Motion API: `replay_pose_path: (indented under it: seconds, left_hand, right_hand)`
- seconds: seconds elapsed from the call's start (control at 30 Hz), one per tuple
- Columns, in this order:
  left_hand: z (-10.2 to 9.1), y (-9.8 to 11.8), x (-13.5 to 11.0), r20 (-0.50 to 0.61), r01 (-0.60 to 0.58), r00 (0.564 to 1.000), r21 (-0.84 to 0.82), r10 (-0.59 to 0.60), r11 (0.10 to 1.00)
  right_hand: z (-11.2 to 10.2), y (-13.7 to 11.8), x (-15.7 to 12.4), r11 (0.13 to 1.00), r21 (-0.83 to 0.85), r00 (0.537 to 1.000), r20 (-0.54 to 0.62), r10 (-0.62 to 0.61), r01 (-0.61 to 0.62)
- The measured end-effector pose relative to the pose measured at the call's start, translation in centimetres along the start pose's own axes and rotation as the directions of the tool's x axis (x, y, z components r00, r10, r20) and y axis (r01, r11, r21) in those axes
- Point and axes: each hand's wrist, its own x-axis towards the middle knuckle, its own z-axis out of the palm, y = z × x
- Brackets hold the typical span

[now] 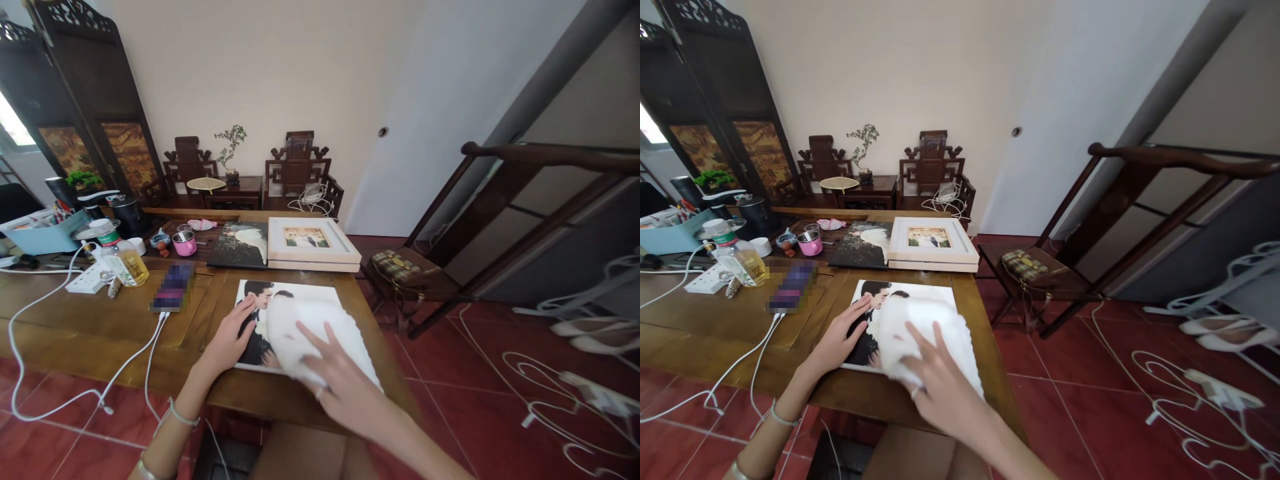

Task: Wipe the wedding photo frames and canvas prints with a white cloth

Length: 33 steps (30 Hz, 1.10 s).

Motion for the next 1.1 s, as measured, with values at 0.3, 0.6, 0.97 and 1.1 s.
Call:
replay_pose_path:
  seconds: [0.3, 0.6, 0.97, 1.1]
  left_hand:
    - [0.0, 0.0, -0.1, -0.005, -0.018, 1.0, 0.002, 0.018, 1.0]
    - [0.1, -0.2, -0.2, 0.011, -0.018, 1.0, 0.023, 0.018, 1.0]
    - [0.2, -0.4, -0.1, -0.003, -0.017, 1.0, 0.0, 0.017, 1.0]
    - [0.1, -0.3, -0.1, 0.003, -0.006, 1.0, 0.017, 0.006, 1.0]
  right_hand:
    - [-0.9, 1.2, -4.3, 0.987, -0.009, 0.986, 0.045, 0.159, -0.159]
    - [-0.2, 8.0, 4.1, 0.968, -0.074, 0.965, -0.125, 0.231, -0.242]
    - [0.1, -1.1, 1.1, 1.0, -0.012, 0.995, 0.097, -0.014, 0.015]
    - [-0.8, -3.5, -3.0, 0.997, 0.055, 0.976, 0.207, -0.066, 0.055]
